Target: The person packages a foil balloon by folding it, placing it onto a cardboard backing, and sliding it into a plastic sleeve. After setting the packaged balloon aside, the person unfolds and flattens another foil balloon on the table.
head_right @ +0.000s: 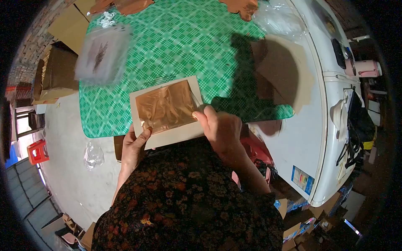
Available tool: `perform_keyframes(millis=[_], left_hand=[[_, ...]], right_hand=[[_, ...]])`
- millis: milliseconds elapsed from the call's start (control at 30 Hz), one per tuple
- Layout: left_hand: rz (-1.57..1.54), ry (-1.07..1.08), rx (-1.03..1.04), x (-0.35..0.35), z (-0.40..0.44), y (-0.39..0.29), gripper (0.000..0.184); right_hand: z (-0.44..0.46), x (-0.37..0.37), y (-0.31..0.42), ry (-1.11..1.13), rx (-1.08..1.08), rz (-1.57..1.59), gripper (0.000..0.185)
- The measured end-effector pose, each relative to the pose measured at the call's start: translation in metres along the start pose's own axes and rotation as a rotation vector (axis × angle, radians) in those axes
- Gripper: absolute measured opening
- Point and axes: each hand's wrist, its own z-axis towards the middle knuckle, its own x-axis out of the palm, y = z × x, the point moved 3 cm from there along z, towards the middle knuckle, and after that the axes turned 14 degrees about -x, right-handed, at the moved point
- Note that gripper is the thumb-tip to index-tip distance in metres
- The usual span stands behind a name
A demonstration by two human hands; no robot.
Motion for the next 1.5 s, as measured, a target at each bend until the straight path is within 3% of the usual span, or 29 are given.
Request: perform_keyframes(millis=[133,233,333,367,467,567,633,733,967,1067,1500], left_hand=[[0.008,-0.026,-0.051,-0.01,0.0,0.007,0.039],[-0.004,-0.031,-0.115,-0.014,-0.008,0.007,0.053],[0.039,-0.053,-0.173,-0.024,-0.013,0.014,0.055],[0.06,-0.062,-0.176,-0.025,-0.014,0.016,0.052],[0.051,-0.12,-0.21,-0.029,-0.022,0.021,0.049],[-0.11,-0.144,-0.283,-0.024,-0.035,0.013,0.057],[-0.216,-0.06,-0.316,-0.023,-0.04,0.005,0.062],[-0.115,-0.078,-0.371,-0.037,-0.039,0.008,0.066],[-0.031,0.087,-0.319,-0.048,-0.036,0.014,0.055],[0.074,0.118,-0.347,-0.051,-0.04,0.015,0.049],[0.279,0.067,-0.489,-0.072,-0.036,0.023,0.035]], right_hand=[[-0.004,-0.009,-0.004,-0.097,0.099,0.124,0.023],[-0.019,-0.013,-0.014,-0.124,0.17,0.252,0.009],[-0.035,-0.007,-0.018,-0.043,0.313,0.672,0.018],[-0.041,-0.01,-0.018,0.145,0.468,0.81,0.028],[-0.056,0.003,-0.011,0.13,0.599,1.209,0.036],[-0.068,0.01,-0.013,0.216,0.645,1.327,0.042],[-0.069,0.01,-0.008,0.246,0.634,1.312,0.043],[-0.069,0.011,-0.001,0.261,0.635,1.302,0.042],[-0.068,0.008,0.006,0.401,0.734,1.318,0.036],[-0.07,0.007,0.008,0.365,0.717,1.271,0.032],[-0.07,0.011,0.003,0.393,0.575,1.013,0.026]])
